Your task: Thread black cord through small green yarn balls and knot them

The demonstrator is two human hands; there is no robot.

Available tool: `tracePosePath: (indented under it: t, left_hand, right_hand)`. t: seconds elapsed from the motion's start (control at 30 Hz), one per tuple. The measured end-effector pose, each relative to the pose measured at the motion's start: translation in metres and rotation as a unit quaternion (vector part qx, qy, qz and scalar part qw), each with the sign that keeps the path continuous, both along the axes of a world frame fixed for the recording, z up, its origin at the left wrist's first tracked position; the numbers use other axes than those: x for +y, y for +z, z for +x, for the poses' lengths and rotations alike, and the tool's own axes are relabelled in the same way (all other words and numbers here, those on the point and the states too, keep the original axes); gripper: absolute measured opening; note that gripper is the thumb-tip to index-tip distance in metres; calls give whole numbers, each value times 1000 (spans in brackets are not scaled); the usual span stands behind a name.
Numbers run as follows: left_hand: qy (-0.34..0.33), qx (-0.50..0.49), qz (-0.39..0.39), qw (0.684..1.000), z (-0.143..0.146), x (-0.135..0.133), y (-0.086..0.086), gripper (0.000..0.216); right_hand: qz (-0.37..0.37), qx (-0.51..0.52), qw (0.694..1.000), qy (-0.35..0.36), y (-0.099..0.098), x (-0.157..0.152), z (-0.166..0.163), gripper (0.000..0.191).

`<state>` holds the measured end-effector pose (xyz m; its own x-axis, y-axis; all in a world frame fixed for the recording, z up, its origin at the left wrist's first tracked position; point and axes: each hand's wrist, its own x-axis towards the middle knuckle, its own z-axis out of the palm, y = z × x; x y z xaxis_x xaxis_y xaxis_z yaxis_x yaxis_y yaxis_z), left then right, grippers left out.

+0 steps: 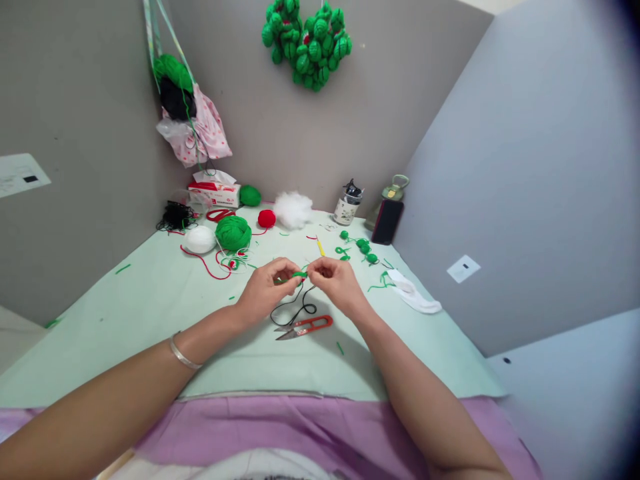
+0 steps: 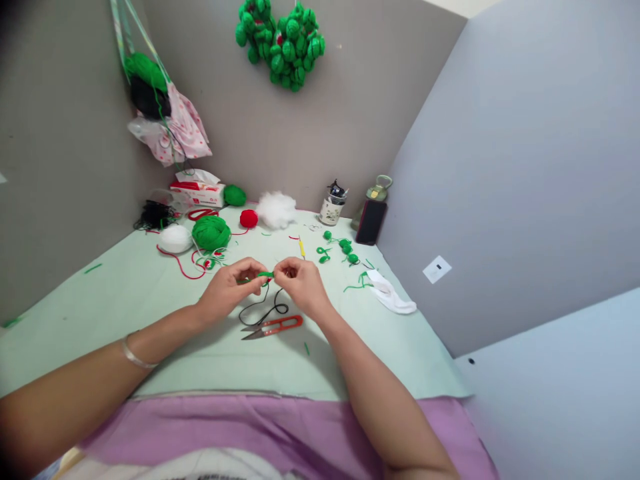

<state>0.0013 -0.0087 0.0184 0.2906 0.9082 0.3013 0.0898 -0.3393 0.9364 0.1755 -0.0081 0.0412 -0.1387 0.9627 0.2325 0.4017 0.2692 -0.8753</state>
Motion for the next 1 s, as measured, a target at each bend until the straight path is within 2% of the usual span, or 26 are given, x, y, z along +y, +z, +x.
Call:
tracePosePath:
  t: [0.07, 0.17, 0.3, 0.4, 0.5, 0.77, 0.87, 1.0]
  left_hand:
    - [-13, -23, -18, 999, -1, -1, 4, 19]
    - [-27, -38, -26, 999, -2, -1, 6, 20]
    - [-28, -49, -12, 998, -4, 2, 4, 20]
    - [-27, -59, -40, 997, -5, 4, 3, 22]
    - [-39, -87, -93, 991, -4, 7, 3, 25]
    - [-128, -194, -187, 954, -7, 13, 1, 25]
    - [-131, -207, -206, 947, -8, 14, 2, 26]
    - [-114, -210, -213, 947, -8, 13, 3, 28]
  right_hand:
    - [-112, 111, 987, 27, 3, 4, 3, 9]
    - [-182, 185, 965, 29, 5, 7, 3, 14]
    - [-163, 191, 968, 4, 4, 6, 0, 13]
    - [-147, 193, 970, -3, 4, 6, -1, 13]
    - [-196, 232, 952, 20, 3, 7, 1, 14]
    - [-282, 336, 894, 94, 3, 4, 2, 21]
    - [-267, 329, 900, 103, 2, 4, 2, 26]
    - [-170, 260, 947, 77, 3, 1, 0, 36]
